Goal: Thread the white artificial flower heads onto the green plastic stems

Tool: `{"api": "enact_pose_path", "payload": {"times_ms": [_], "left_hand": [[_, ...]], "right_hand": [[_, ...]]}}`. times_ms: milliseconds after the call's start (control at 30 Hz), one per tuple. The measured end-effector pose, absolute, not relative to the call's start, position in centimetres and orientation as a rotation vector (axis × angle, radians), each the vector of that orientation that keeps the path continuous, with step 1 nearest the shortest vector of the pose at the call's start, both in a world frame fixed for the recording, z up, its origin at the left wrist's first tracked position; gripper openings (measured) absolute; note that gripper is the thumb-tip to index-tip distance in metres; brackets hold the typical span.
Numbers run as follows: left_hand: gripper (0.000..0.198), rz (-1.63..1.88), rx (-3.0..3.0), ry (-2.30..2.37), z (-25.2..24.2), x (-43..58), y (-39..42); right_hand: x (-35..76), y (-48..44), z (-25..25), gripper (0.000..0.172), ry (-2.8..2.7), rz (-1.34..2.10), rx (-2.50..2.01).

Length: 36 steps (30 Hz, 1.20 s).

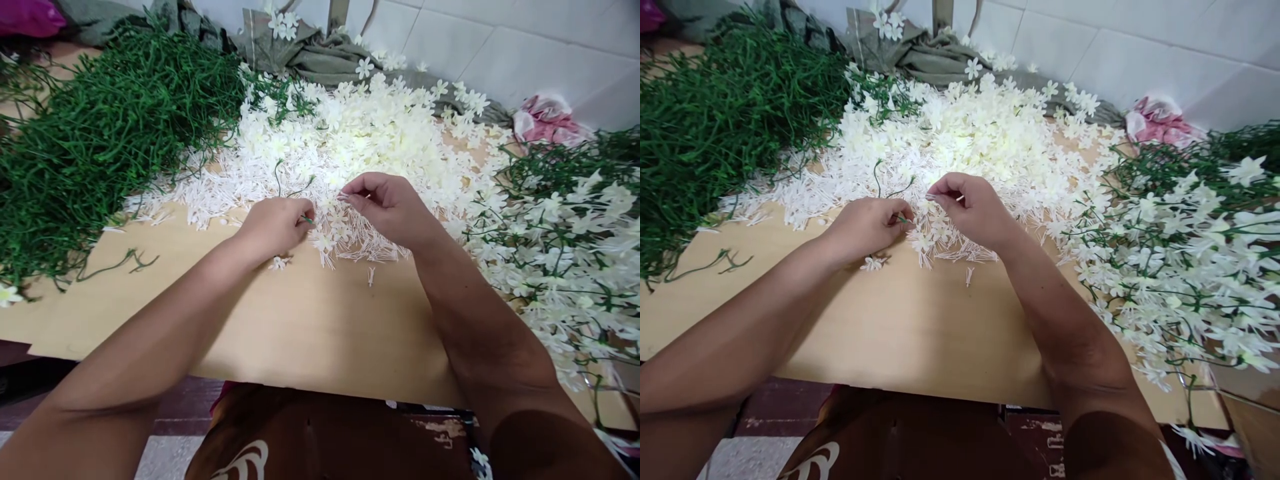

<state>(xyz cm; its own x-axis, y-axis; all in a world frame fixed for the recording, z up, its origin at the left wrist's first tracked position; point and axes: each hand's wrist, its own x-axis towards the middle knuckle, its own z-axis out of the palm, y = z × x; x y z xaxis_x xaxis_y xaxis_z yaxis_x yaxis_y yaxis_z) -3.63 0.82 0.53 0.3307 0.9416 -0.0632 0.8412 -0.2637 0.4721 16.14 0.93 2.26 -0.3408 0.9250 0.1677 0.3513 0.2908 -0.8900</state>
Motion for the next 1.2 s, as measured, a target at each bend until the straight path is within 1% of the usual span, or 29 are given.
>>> {"api": "enact_pose_path", "payload": {"times_ms": [67, 167, 233, 367, 500, 600, 767, 933, 1200], "left_hand": [[0.015, 0.428, 2.107, 1.599, 0.4, -4.0, 1.1], [0.018, 0.639, 1.952, 1.604, 0.3, -4.5, 1.4], [0.019, 0.723, 1.877, 1.571, 0.3, -4.6, 1.4], [0.016, 0.753, 1.789, 1.463, 0.4, -4.2, 1.0], [0.015, 0.766, 1.651, 1.385, 1.0, -3.6, 0.7], [0.013, 0.783, 1.574, 1.367, 1.6, -3.3, 0.6], [0.011, 0.782, 1.522, 1.342, 1.8, -3.2, 0.4], [0.011, 0.767, 1.516, 1.255, 1.6, -3.1, 0.2], [0.008, 0.837, 1.474, 1.156, 1.4, -3.4, 0.6]], "right_hand": [[15.8, 0.8, 2.3, 0.005, -1.809, 1.079, -1.112], [15.2, 0.5, 2.1, 0.001, -1.729, 1.024, -1.101], [14.8, 0.3, 1.8, 0.003, -1.674, 0.998, -1.101], [13.9, -0.4, 1.3, 0.009, -1.658, 0.953, -1.090], [13.6, -0.8, 0.7, 0.003, -1.789, 0.719, -1.075], [13.6, -0.7, 0.3, 0.004, -1.857, 0.555, -1.039], [13.6, -0.6, -0.2, 0.009, -1.883, 0.530, -0.999], [13.4, -0.8, -0.4, 0.009, -1.804, 0.692, -1.030], [13.5, 0.0, -0.3, 0.014, -1.446, 1.316, -0.998]]}}
